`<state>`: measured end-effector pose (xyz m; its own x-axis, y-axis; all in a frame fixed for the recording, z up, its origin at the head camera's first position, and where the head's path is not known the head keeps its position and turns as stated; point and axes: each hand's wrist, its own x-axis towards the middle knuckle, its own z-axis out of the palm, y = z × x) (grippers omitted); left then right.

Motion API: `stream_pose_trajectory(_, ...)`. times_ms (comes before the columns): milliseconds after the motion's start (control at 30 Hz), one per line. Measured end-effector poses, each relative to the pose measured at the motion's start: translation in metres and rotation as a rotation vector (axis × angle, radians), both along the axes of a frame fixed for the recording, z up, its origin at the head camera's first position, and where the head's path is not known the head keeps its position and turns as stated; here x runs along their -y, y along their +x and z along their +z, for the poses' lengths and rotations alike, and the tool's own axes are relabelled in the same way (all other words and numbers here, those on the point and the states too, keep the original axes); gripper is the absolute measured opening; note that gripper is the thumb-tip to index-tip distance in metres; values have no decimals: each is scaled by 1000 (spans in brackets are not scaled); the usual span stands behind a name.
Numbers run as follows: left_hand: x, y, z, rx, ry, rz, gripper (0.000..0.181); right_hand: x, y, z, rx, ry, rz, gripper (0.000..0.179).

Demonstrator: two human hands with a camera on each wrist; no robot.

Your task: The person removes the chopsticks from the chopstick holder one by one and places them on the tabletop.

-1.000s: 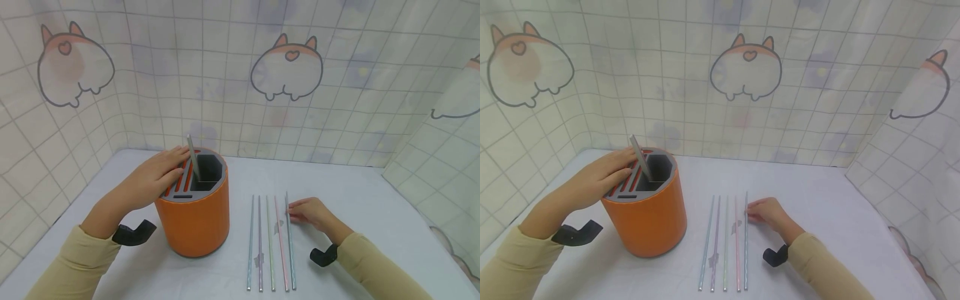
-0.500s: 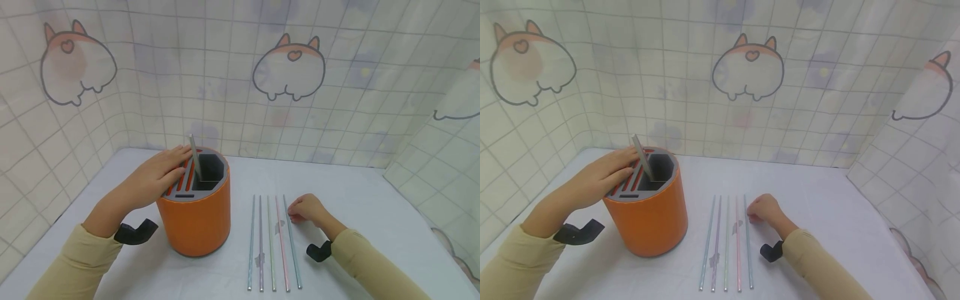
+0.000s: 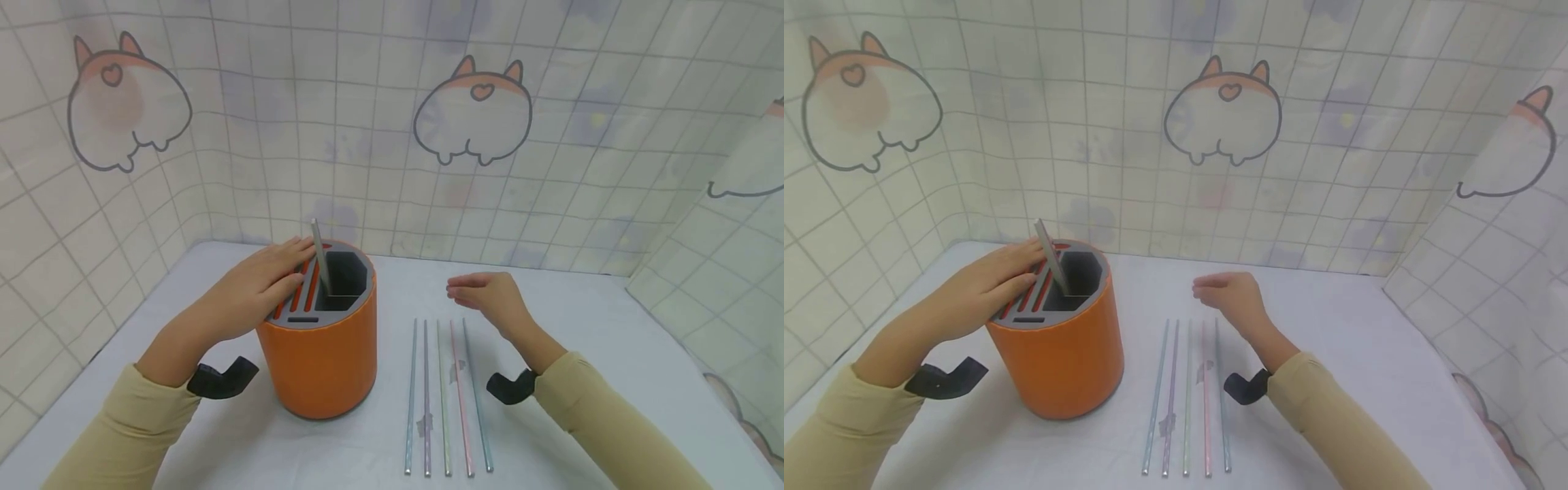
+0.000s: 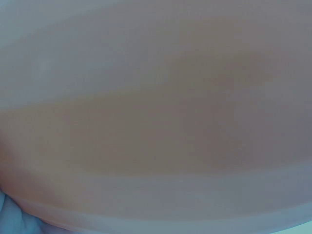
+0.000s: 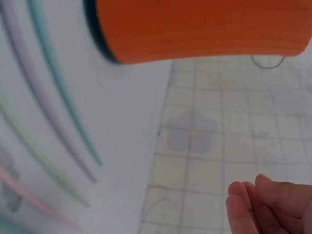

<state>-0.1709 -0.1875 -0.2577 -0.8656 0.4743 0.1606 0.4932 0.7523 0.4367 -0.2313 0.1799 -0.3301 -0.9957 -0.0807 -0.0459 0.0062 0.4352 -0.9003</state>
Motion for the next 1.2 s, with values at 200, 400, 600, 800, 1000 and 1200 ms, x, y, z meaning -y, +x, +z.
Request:
stream_pose_trajectory(200,0,0,1,6,-2,2,53,43,1,42,-127,-133,156,29)
stream_pose_trajectory(400,0,-1,1,4,-6,5,53,80,0,69,-202,-218,273,27)
stream_pose_trajectory(600,0,-1,1,3,1,13,53,105,-2,81,-242,-273,378,26)
stream_pose_trajectory(800,-1,-1,0,-1,-2,10,53,122,-2,84,-264,-147,439,27)
stream_pose_trajectory(1000,-1,-2,-1,-18,2,0,52,134,0,84,-249,-123,489,28)
stream_pose_trajectory(1200,0,-2,-1,-17,7,-2,52,138,0,83,-230,-129,505,30)
